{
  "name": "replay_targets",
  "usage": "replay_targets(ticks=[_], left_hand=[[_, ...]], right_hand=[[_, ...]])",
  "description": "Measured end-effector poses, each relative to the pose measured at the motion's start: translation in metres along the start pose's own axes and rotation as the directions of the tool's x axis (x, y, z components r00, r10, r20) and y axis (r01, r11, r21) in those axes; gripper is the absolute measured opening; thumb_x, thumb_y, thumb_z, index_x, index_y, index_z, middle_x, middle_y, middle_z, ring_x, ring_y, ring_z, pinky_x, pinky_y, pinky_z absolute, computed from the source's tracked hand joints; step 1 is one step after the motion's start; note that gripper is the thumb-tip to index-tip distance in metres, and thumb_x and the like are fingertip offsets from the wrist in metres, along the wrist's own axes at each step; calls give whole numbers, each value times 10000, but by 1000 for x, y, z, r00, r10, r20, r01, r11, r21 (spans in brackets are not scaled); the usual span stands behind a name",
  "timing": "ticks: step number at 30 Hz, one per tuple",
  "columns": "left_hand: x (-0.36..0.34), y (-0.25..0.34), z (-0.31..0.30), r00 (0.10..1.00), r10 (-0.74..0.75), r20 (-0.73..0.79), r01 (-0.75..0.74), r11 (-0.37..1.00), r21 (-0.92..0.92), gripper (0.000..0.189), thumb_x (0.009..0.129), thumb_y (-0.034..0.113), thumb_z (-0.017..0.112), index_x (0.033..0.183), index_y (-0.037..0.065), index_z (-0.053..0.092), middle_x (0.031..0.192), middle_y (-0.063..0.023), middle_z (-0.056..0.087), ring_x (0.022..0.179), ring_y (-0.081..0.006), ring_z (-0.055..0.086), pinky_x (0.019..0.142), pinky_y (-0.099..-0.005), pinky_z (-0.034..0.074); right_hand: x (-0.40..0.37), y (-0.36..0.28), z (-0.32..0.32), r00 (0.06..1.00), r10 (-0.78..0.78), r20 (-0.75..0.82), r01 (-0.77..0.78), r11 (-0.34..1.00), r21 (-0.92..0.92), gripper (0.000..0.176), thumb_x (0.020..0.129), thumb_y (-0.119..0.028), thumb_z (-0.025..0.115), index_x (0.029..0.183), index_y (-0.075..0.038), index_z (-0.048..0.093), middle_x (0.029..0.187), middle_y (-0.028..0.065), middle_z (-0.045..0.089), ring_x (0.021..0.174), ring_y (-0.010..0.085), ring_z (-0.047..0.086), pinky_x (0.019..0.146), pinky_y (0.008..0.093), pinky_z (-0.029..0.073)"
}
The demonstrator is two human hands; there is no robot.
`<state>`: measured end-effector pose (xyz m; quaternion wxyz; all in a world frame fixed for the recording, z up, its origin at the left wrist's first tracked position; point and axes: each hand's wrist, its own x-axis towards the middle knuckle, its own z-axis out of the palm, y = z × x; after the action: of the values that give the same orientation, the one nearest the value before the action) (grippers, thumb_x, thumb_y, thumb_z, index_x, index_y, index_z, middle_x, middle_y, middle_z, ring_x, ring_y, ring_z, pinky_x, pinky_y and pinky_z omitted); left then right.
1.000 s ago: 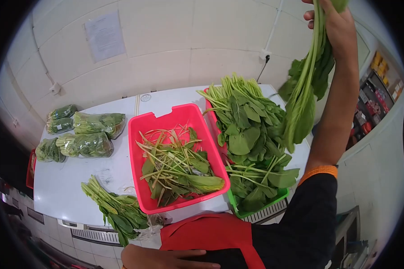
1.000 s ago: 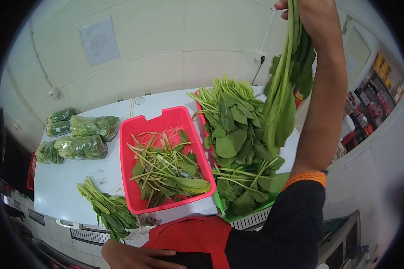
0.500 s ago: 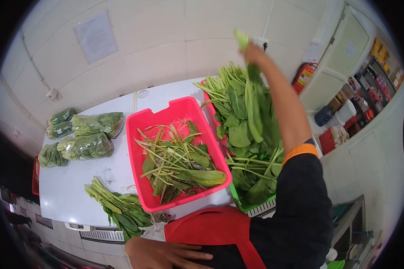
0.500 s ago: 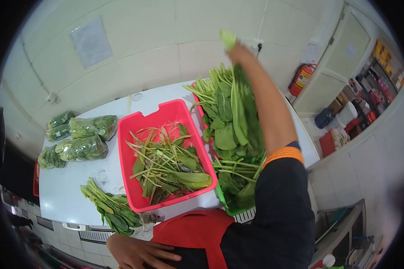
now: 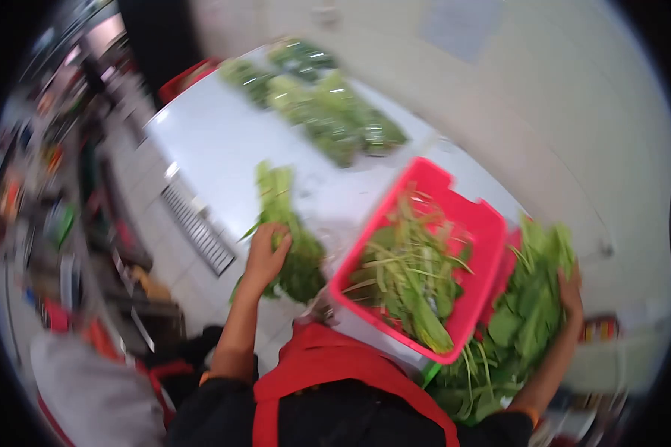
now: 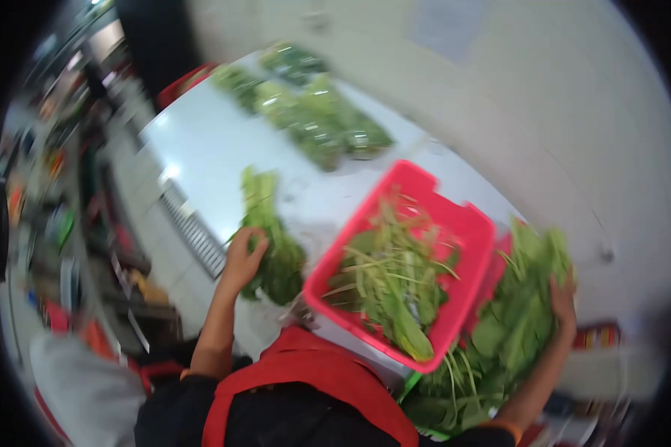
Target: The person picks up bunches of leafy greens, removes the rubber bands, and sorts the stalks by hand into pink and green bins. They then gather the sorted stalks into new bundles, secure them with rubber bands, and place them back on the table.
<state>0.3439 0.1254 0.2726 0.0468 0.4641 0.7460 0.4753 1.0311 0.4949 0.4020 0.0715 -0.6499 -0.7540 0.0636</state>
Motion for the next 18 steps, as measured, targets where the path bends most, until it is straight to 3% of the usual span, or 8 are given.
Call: replay_targets(ticks=[2,3,5,8,11,13,16,18], left_hand=[[-13,-51,8,962,-248,-111,266,943,199,503,884,381,697,1186,1,566,1149,-232,590,1090,-401,566,967,-459,443],[-21,-83,17,936,-345,-75,352,906,233,687,858,542,681,1250,-5,542,1218,-234,559,1129,-425,540,1009,-480,421],[-19,-85,22,886,-463,-38,449,832,325,781,827,612,678,1279,-6,524,1253,-227,547,1155,-438,524,1026,-494,407],[3,-80,30,800,-598,-45,578,750,322,918,761,715,679,1282,-18,494,1309,-235,520,1205,-450,493,1040,-517,387],[36,-92,33,758,-630,-167,651,719,244,936,742,732,680,1243,-37,497,1259,-266,578,1162,-427,576,991,-512,443],[65,-111,30,720,-691,-62,672,672,312,903,742,713,688,1208,-45,536,1203,-270,625,1119,-412,621,947,-502,482],[91,-135,21,728,-672,140,584,713,388,796,764,649,684,1120,-62,638,1104,-249,691,1049,-380,675,893,-457,530],[104,-157,25,756,-610,239,526,782,334,734,794,605,675,1100,-62,664,1092,-215,704,1038,-353,683,899,-445,527]], right_hand=[[-53,-41,-32,952,100,289,-49,983,-179,741,1006,-556,426,1594,-171,192,1621,251,169,1505,427,124,1228,495,75],[-72,-40,-31,941,46,336,20,981,-191,760,1001,-582,420,1593,-162,195,1621,211,217,1506,416,133,1222,511,85],[-115,-76,-32,958,178,225,-119,960,-252,717,1003,-560,438,1591,-210,224,1625,249,161,1504,440,119,1214,515,102],[-165,-76,-18,966,200,-163,-223,965,-137,744,998,-551,465,1584,-156,234,1597,268,233,1497,466,113,1201,553,101],[-209,-64,-19,894,64,-443,-16,993,113,611,1020,-418,465,1493,-40,380,1473,282,417,1415,479,299,1160,569,246],[-237,-55,-24,826,258,-501,-79,933,351,499,1032,-339,507,1415,-19,490,1427,249,483,1324,389,457,1138,445,323],[-291,-115,-43,676,392,-624,-277,920,277,418,1020,-315,545,1274,8,619,1313,229,586,1162,329,585,969,429,477],[-309,-81,-30,609,289,-739,-155,957,246,367,1021,-289,548,1238,-12,651,1271,209,620,1113,326,607,946,399,490]])
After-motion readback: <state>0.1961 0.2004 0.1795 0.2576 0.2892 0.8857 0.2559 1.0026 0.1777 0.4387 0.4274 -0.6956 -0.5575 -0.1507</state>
